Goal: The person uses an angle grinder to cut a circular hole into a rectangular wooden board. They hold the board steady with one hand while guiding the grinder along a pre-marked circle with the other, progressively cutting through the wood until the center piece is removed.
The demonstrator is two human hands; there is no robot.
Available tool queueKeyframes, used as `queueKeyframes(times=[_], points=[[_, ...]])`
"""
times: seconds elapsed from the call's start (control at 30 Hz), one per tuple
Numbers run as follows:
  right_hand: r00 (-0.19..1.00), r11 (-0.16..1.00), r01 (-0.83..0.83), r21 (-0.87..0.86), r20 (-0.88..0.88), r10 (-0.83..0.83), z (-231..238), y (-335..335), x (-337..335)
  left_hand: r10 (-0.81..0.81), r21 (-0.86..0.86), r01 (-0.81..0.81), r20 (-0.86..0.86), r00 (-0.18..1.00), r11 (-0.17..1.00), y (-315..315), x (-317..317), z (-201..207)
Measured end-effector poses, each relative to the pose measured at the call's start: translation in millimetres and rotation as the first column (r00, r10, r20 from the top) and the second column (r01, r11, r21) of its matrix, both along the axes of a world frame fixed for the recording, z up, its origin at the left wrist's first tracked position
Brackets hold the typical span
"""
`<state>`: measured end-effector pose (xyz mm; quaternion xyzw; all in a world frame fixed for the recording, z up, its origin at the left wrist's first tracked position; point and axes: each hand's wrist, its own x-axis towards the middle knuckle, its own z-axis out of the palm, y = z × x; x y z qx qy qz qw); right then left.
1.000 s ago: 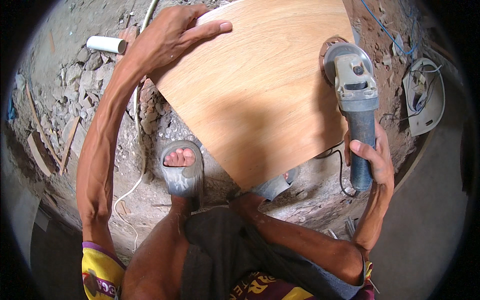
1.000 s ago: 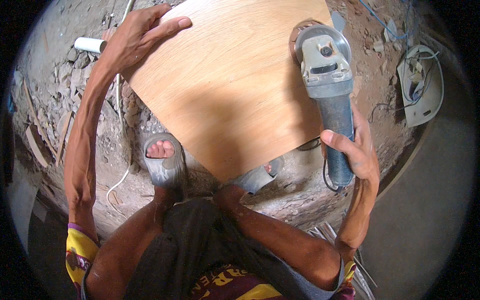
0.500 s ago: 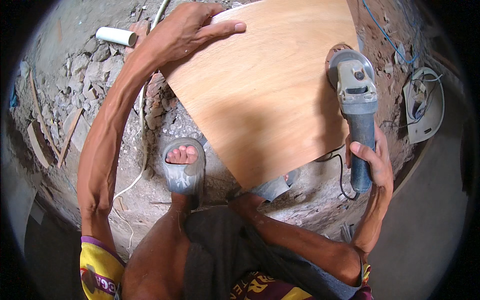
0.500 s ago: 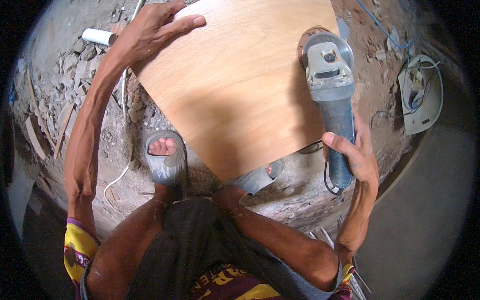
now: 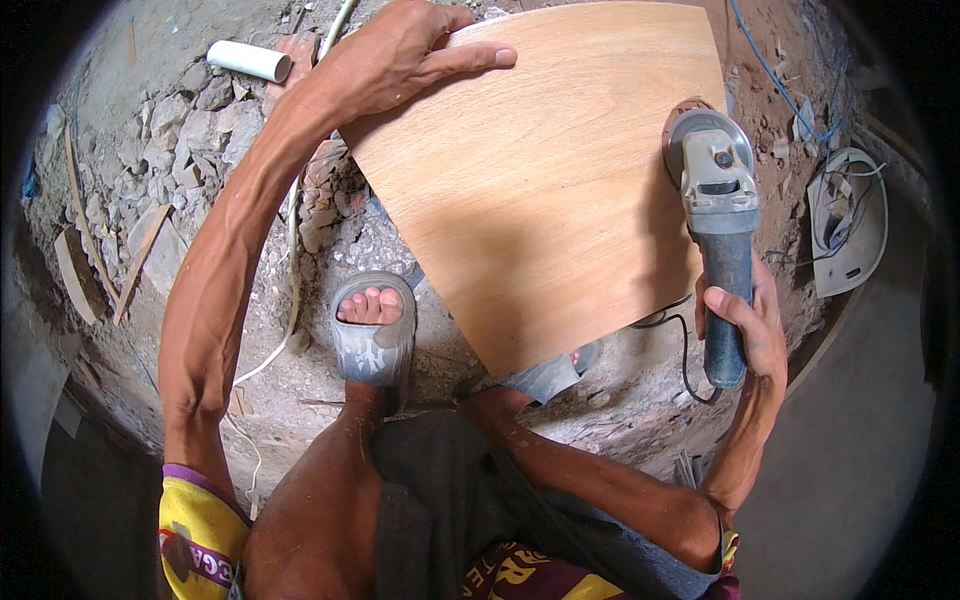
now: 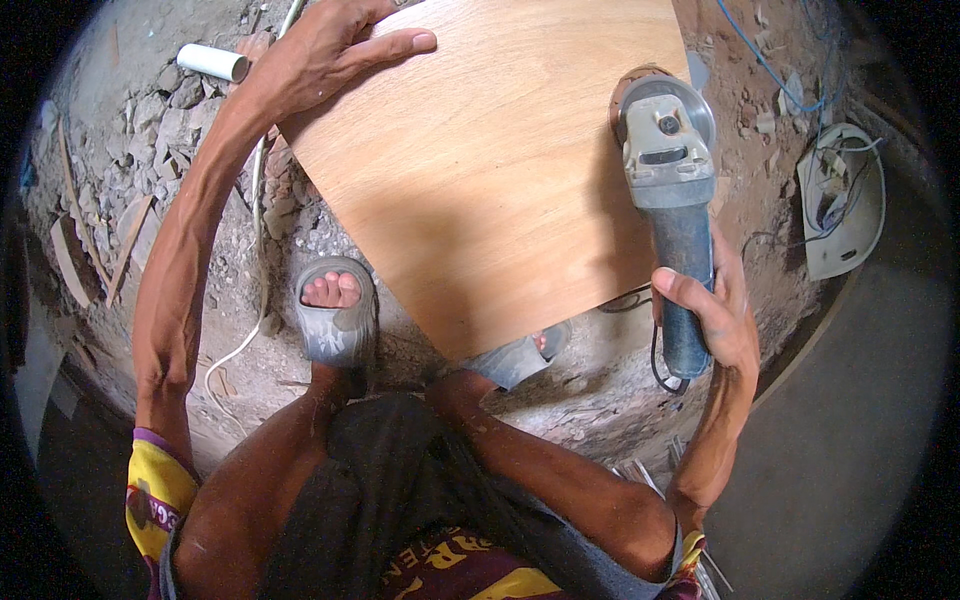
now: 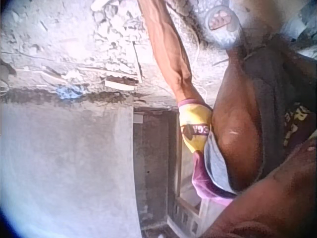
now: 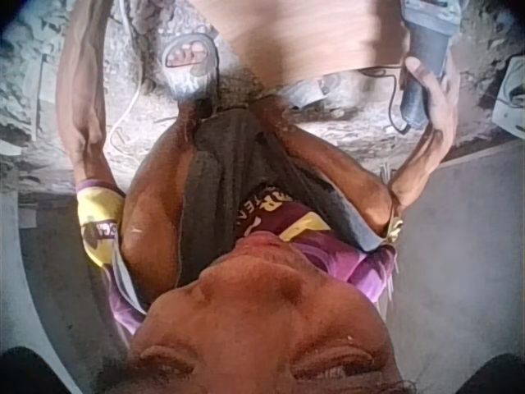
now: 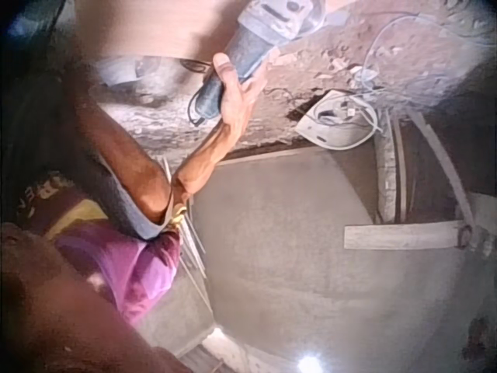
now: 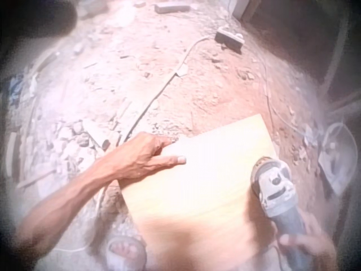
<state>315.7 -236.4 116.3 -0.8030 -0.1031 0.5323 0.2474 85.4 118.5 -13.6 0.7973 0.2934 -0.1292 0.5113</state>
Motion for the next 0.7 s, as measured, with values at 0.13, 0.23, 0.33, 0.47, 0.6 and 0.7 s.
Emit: queueKeyframes(times=[0.13,0.23,0.33,0.47,0.6,0.7], points=[[1.000,1.000,0.005,-0.017,0.009,-0.005,0,1,0,0.018,-0.035,-0.017,0.039,0.999,0.999,-2,1,-1],[0.999,1.000,0.003,-0.029,0.034,-0.002,0,3,-4,-0.020,-0.006,0.020,-0.024,1.000,1.000,3,3,5],[1.000,1.000,0.003,0.020,0.026,-0.004,-1,-3,-2,-0.023,-0.055,0.023,-0.008,1.000,0.998,0,2,26],[0.992,0.987,0.120,0.110,0.033,-0.124,7,-15,-2,0.014,0.180,-0.031,0.096,0.995,0.983,12,-44,-28],[0.963,0.962,0.227,0.150,0.113,-0.245,32,-23,-3,0.624,0.022,-0.638,0.185,0.759,0.770,-47,-93,-37],[0.954,0.953,0.253,0.166,0.124,-0.274,37,-27,-3,0.813,-0.097,-0.821,-0.115,0.571,0.563,-145,-111,-14]])
